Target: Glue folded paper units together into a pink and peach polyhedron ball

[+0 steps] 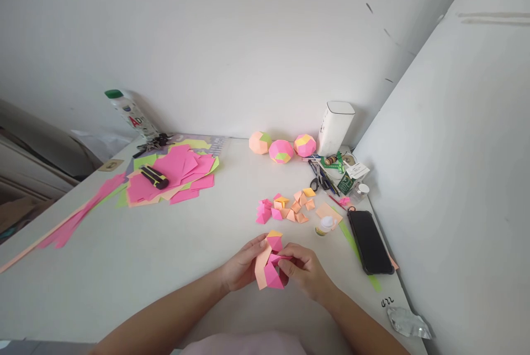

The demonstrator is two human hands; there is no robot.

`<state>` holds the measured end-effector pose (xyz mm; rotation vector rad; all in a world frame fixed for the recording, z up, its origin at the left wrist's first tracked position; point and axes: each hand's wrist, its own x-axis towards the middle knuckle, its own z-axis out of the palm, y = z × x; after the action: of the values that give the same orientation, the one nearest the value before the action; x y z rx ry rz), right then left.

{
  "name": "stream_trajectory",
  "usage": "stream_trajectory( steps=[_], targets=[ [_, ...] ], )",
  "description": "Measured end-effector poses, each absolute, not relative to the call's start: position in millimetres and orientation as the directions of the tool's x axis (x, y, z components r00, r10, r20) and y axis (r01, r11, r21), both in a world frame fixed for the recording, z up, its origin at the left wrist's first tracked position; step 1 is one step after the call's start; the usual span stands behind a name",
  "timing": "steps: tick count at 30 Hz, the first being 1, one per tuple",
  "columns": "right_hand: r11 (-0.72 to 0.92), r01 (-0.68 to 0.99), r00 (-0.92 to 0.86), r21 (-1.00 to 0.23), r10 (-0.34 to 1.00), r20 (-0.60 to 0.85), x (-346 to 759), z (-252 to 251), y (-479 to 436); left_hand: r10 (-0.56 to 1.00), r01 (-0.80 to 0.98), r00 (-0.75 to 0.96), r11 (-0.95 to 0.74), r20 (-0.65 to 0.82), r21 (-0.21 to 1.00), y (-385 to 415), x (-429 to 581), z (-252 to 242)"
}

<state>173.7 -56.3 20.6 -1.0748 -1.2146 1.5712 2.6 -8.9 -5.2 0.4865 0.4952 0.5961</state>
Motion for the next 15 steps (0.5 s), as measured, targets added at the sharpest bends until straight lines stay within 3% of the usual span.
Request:
stream_trajectory(
  steps=[15],
  targets=[
    [-0.156,-0.11,-0.27,-0.982,0.955,-0.122,173.5,24.2,-56.1,0.636,-0.4,0.71,0.718,-0.303,0.57,-7.8,1.9,-5.1]
  ],
)
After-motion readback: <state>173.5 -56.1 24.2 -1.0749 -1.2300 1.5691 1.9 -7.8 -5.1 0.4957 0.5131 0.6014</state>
